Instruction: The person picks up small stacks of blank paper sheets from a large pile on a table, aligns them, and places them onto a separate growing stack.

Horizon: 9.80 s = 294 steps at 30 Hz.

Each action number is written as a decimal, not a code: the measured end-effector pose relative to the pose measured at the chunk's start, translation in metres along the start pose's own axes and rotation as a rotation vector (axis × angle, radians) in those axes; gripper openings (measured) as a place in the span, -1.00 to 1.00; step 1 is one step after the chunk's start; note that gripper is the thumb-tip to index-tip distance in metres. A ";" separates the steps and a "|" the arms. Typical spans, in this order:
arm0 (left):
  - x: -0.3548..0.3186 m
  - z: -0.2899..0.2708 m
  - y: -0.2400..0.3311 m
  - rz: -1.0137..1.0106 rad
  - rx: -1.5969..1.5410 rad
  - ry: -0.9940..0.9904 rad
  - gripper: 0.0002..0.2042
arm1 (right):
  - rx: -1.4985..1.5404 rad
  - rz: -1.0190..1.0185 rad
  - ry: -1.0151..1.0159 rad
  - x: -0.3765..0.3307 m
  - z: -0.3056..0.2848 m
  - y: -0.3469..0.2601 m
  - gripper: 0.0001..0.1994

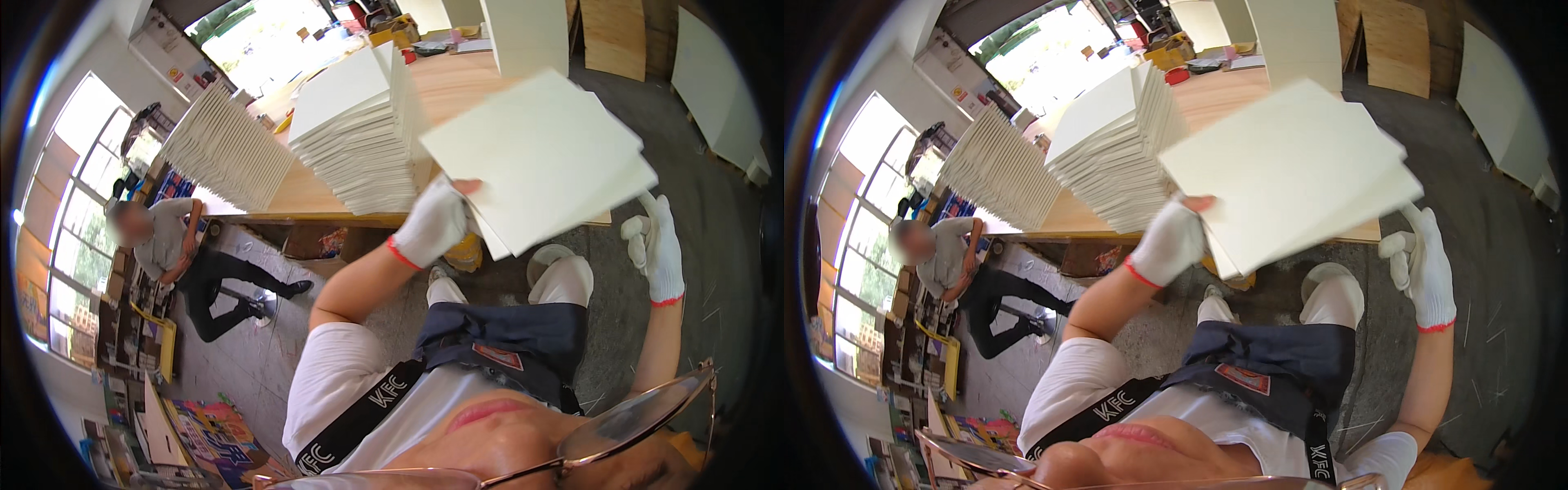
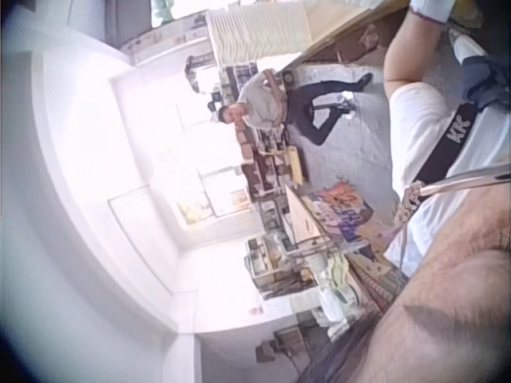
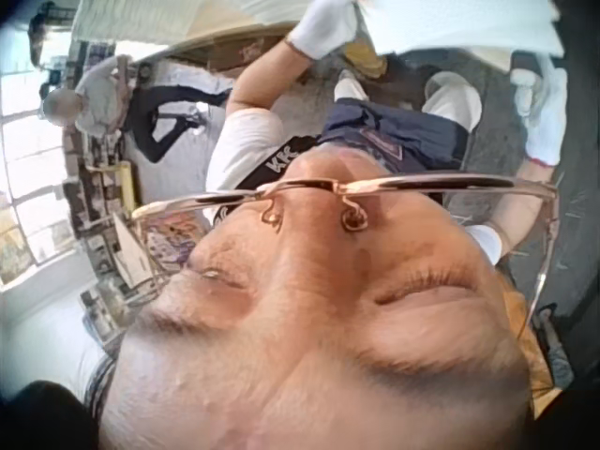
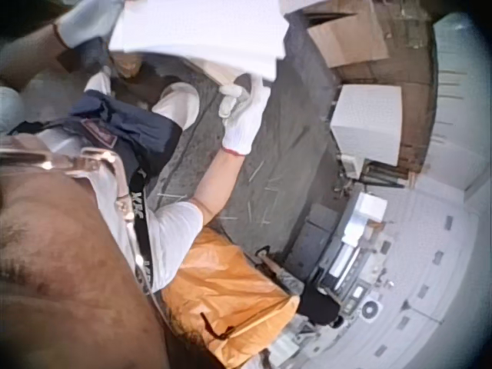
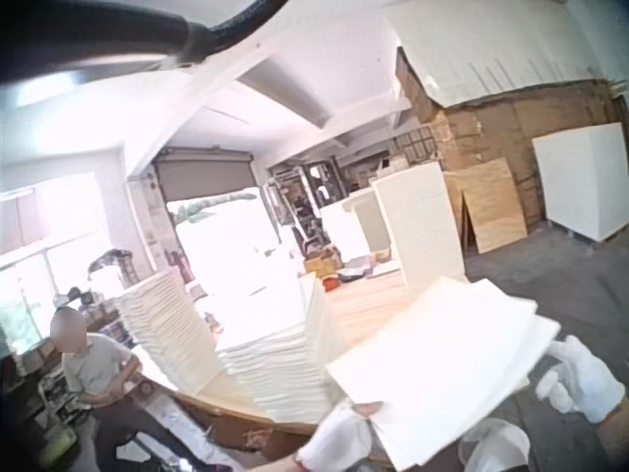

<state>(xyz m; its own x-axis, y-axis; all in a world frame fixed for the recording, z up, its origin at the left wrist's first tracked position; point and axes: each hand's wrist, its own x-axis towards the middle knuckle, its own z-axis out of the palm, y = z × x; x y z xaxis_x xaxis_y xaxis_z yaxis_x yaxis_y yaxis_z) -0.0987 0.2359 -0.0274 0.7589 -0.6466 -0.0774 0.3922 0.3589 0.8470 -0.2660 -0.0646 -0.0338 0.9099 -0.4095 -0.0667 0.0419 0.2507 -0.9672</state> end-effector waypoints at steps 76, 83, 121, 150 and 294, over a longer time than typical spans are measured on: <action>0.232 0.101 -0.039 0.338 1.188 -0.474 -0.62 | -0.755 -0.562 0.398 0.182 -0.014 0.012 -0.47; 0.234 0.100 -0.039 0.273 1.155 -0.485 -0.54 | -0.717 -0.591 0.412 0.181 -0.015 0.016 -0.54; 0.225 0.103 -0.046 0.530 1.473 -0.371 -0.60 | -0.973 -0.571 0.424 0.179 -0.024 0.019 -0.57; 0.225 0.105 -0.045 0.426 1.503 -0.371 -0.65 | -0.610 -0.380 0.380 0.169 -0.024 0.018 -0.50; 0.220 0.115 -0.057 0.857 1.645 -0.494 -0.52 | -0.288 -0.203 0.359 0.135 -0.036 0.005 -0.45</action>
<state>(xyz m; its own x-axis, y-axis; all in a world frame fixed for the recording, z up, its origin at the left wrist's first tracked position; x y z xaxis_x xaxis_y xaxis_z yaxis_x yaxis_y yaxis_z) -0.0142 -0.0043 -0.0317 0.1446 -0.8802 0.4521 -0.9807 -0.0666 0.1841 -0.1581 -0.1505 -0.0569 0.6937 -0.7135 0.0986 0.0415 -0.0972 -0.9944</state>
